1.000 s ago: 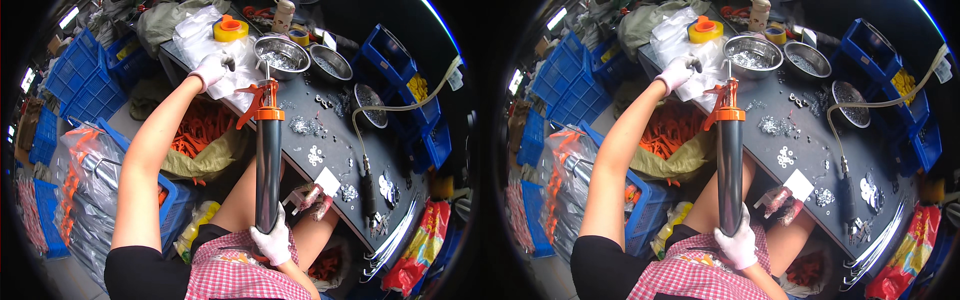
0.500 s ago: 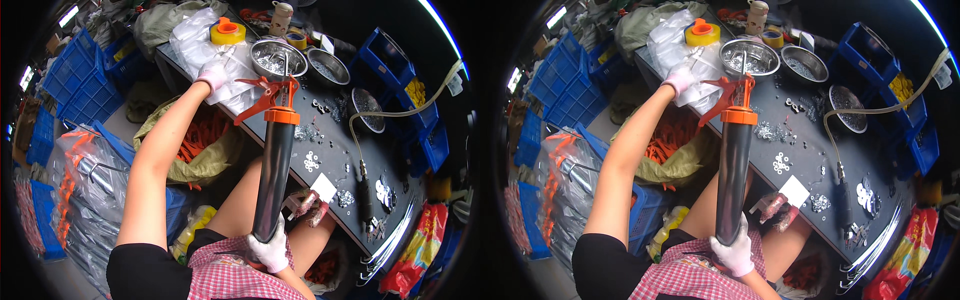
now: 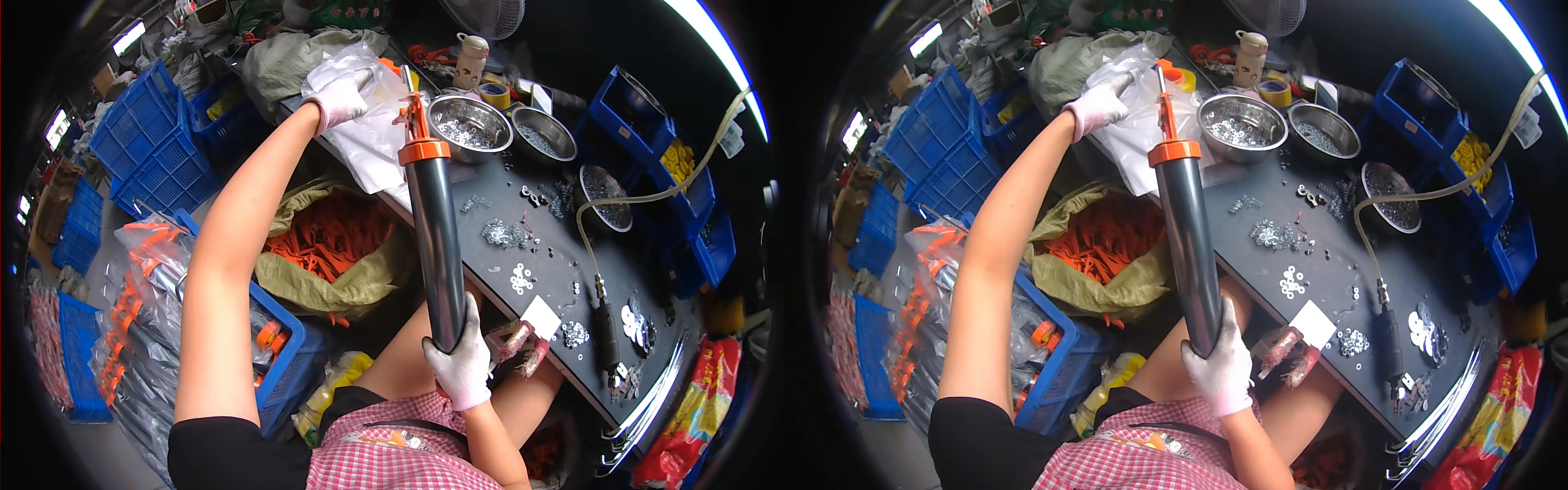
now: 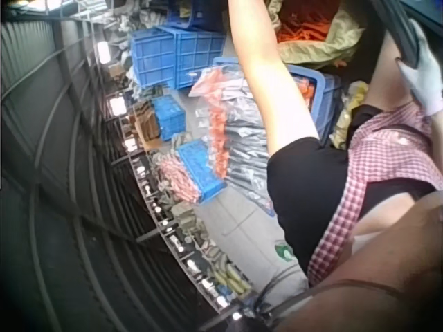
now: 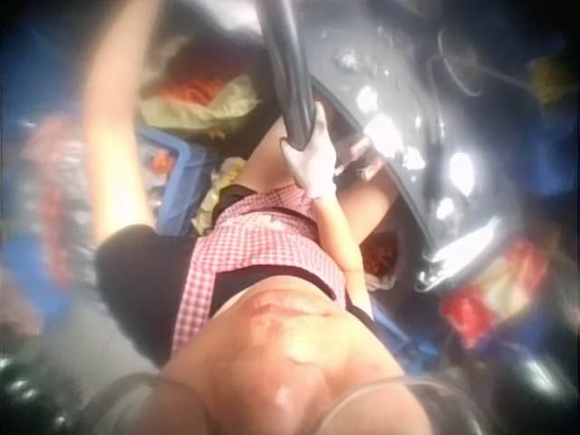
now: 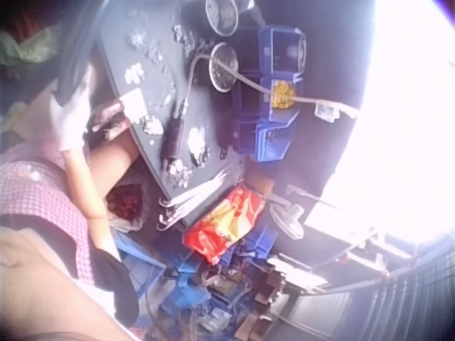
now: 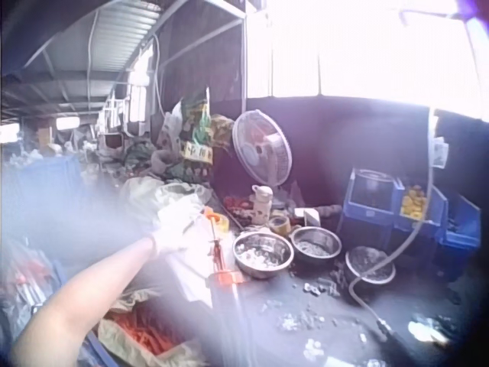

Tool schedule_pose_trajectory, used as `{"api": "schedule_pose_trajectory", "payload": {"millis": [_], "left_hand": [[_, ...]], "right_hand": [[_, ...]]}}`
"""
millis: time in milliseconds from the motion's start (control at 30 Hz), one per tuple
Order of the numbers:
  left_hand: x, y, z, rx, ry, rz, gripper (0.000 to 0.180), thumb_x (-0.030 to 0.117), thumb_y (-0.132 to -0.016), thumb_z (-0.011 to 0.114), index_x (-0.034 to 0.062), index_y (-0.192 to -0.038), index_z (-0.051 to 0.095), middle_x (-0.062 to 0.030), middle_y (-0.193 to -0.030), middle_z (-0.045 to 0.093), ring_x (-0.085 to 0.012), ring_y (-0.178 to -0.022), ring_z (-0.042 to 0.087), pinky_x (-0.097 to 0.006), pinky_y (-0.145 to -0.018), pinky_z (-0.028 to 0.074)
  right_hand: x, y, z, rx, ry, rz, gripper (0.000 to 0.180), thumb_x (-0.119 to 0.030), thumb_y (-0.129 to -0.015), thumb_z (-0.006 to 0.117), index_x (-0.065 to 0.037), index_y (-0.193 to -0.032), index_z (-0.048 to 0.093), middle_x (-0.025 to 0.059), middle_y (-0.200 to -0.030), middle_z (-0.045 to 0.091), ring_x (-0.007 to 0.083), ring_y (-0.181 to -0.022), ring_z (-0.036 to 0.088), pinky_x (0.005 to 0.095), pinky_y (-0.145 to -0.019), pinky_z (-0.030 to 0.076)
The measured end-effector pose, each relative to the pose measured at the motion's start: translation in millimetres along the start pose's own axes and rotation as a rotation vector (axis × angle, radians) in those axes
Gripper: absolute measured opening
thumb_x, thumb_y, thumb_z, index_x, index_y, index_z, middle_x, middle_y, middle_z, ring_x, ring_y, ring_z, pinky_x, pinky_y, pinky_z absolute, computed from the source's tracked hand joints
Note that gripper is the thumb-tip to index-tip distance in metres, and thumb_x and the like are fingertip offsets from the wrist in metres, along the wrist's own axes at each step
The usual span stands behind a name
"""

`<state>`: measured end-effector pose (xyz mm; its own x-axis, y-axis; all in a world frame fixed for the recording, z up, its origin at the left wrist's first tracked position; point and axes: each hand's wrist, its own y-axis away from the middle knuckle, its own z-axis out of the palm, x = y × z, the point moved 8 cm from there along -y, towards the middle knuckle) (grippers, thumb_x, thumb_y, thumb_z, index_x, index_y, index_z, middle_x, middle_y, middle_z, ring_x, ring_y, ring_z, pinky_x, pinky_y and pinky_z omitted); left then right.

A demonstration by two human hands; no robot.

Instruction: The person assembles small metal components, including metal washers and screws, into an orange and black mechanical housing. The assembly is performed using a pneumatic screwdriver and manual assembly.

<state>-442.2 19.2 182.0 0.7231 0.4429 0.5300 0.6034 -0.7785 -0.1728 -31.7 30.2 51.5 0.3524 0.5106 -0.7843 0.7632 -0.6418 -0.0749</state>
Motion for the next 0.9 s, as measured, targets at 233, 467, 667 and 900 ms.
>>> {"api": "schedule_pose_trajectory", "payload": {"millis": [233, 467, 667, 900], "left_hand": [[18.1, -6.3, -23.8, 0.143, -0.407, 0.325, 0.065, 0.018, -0.070, 0.063, 0.0087, -0.133, 0.050, -0.0186, -0.123, 0.058, -0.0336, -0.115, 0.054, -0.039, -0.097, 0.045], [42.5, 14.8, -10.8, 0.080, -0.584, 0.463, 0.058, 0.004, -0.081, 0.062, 0.0065, -0.137, 0.047, -0.0138, -0.138, 0.049, -0.0295, -0.130, 0.043, -0.035, -0.107, 0.036], [36.6, 25.9, 2.9, 0.044, -0.124, -0.019, 0.046, 0.048, -0.092, 0.048, 0.0112, -0.112, 0.066, -0.0145, -0.116, 0.064, -0.0255, -0.102, 0.059, -0.034, -0.090, 0.043], [91.6, 58.6, 10.7, -0.061, -0.584, 0.144, 0.034, 0.034, -0.093, 0.046, 0.0078, -0.104, 0.066, -0.0156, -0.100, 0.067, -0.0316, -0.097, 0.063, -0.039, -0.087, 0.046]], "right_hand": [[-20.1, -4.9, -7.5, 0.096, 0.162, -0.166, 0.088, -0.016, -0.068, 0.073, -0.007, -0.144, 0.030, 0.0208, -0.093, 0.060, 0.0367, -0.078, 0.065, 0.0448, -0.070, 0.053], [-21.7, -18.6, -1.6, 0.030, 0.302, -0.174, 0.086, -0.018, -0.069, 0.070, -0.007, -0.144, 0.030, 0.0206, -0.095, 0.060, 0.0354, -0.082, 0.065, 0.0429, -0.071, 0.054], [-26.0, -44.9, 17.0, -0.005, 0.307, -0.146, 0.088, -0.020, -0.070, 0.069, -0.008, -0.146, 0.026, 0.0213, -0.100, 0.060, 0.0359, -0.085, 0.065, 0.0435, -0.075, 0.054], [-42.8, -65.0, 32.8, -0.040, 0.239, -0.126, 0.086, -0.019, -0.072, 0.066, -0.007, -0.146, 0.025, 0.0231, -0.105, 0.059, 0.0381, -0.091, 0.064, 0.0450, -0.083, 0.052]]}}
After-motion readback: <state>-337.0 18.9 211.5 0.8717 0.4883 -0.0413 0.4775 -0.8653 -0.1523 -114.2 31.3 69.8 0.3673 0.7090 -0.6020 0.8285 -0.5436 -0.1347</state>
